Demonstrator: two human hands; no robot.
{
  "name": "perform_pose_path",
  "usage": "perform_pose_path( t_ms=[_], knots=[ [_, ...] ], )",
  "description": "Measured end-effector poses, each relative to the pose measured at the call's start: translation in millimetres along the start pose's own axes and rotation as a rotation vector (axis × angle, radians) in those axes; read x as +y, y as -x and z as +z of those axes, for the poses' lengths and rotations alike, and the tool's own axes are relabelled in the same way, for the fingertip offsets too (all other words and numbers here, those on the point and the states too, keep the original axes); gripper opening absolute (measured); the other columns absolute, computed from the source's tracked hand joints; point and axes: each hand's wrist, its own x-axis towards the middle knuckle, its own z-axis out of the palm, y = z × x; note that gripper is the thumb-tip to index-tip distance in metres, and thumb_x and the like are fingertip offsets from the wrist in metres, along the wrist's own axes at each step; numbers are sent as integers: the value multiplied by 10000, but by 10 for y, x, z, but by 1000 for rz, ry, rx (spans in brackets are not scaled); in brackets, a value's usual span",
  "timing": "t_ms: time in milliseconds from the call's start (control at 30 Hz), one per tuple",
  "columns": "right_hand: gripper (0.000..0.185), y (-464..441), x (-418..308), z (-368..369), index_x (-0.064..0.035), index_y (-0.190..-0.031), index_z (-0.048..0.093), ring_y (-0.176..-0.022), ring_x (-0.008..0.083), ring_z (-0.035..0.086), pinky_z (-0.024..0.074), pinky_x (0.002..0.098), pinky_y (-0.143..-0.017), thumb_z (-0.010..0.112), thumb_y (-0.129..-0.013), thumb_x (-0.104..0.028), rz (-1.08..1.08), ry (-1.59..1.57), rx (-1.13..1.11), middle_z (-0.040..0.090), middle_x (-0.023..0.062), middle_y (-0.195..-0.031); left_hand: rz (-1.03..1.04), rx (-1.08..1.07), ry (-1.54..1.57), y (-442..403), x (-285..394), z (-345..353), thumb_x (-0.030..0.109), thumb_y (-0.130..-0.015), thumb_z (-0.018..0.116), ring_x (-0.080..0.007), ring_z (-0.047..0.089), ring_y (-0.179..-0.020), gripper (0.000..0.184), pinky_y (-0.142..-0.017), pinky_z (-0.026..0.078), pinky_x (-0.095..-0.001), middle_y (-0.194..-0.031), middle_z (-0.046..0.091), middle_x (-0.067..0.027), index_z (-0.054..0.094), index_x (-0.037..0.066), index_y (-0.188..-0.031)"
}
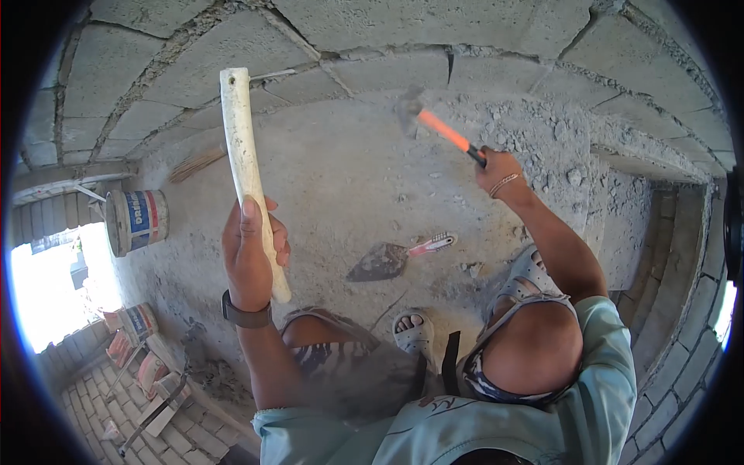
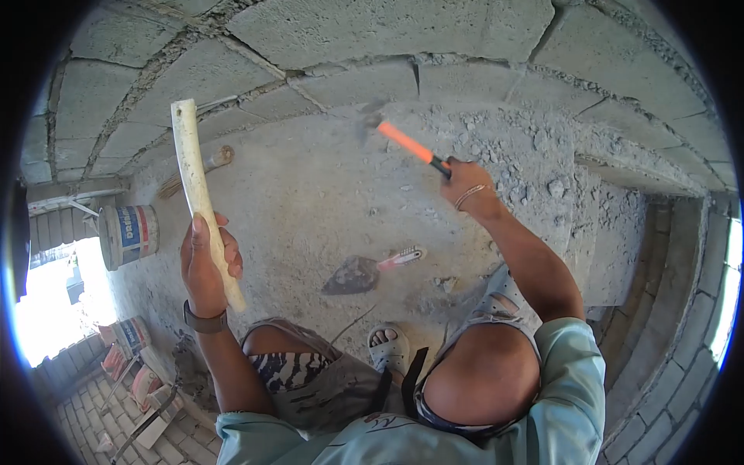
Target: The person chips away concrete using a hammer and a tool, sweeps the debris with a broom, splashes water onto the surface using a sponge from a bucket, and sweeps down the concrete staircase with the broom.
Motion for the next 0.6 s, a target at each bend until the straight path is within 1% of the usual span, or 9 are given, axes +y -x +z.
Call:
perform_pose_path(
  t_ms=[33, 100, 133, 200, 233, 300, 367, 567, 600],
  knots=[
    [216, 37, -166, -70, -58, -857, 568, -710, 326, 603, 479, 414, -618, 531, -686, -186, -110, -24, -14, 610, 165, -738, 16, 9, 14, -49, 4, 35, 472, -897, 345, -71, 379, -380, 469, -355, 317, -196, -514, 389, -3, 452, 15, -908],
    [198, 262, -394, -78, -69, -811, 554, -666, 312, 599, 469, 403, -566, 546, -652, -186, -588, 21, 32, 599, 128, -694, -17, -5, 49, -69, 25, 53, 469, -898, 346, -73, 377, -383, 469, -359, 317, -198, -518, 390, -4, 452, 12, -911],
    [198, 276, -452, -64, -69, -811, 554, -666, 312, 599, 469, 403, -566, 546, -652, -186, -587, 13, 29, 599, 128, -694, -20, -6, 41, -67, 34, 69, 469, -898, 346, -73, 377, -383, 469, -359, 317, -198, -518, 390, -4, 452, 12, -911],
    [210, 227, -541, -62, -77, -781, 537, -638, 296, 595, 458, 397, -538, 575, -607, -188, -1073, 124, 71, 590, 98, -680, 15, -2, 35, -93, 64, 115, 470, -901, 332, -62, 378, -399, 467, -379, 324, -197, -514, 398, -4, 452, 19, -885],
    [221, 23, -390, 47, -82, -819, 566, -691, 290, 613, 478, 388, -578, 582, -629, -194, -991, 213, -62, 616, 107, -756, 14, -4, 38, -88, 79, 115, 472, -899, 337, -64, 379, -399, 468, -377, 322, -197, -515, 399, -6, 453, 19, -887],
    [243, -379, -142, 185, -93, -879, 590, -751, 299, 619, 492, 383, -629, 576, -660, -197, -179, 257, -173, 625, 138, -813, 15, 20, 40, -50, 98, 59, 473, -899, 337, -66, 380, -400, 470, -377, 321, -197, -515, 399, -6, 453, 18, -887],
    [274, -687, 77, 204, -104, -943, 593, -795, 308, 616, 495, 390, -669, 554, -688, -196, 122, 236, -111, 624, 165, -849, 1, 33, 49, 38, 63, 38, 474, -898, 338, -67, 381, -400, 472, -376, 321, -197, -516, 400, -7, 453, 16, -887],
    [241, 88, -666, 3, -93, -889, 592, -749, 318, 612, 490, 407, -664, 551, -668, -180, -379, 133, -175, 625, 150, -776, -33, 92, 96, 51, -1, -102, 493, -889, 340, -81, 381, -386, 481, -356, 321, -198, -526, 394, -13, 442, 25, -931],
    [231, 159, -744, -30, -89, -870, 592, -741, 316, 612, 490, 406, -663, 556, -664, -188, -617, 177, -193, 625, 144, -766, -35, 96, 88, 52, 10, -105, 493, -889, 340, -81, 381, -386, 481, -356, 321, -198, -526, 394, -13, 442, 25, -931]
  ],
)
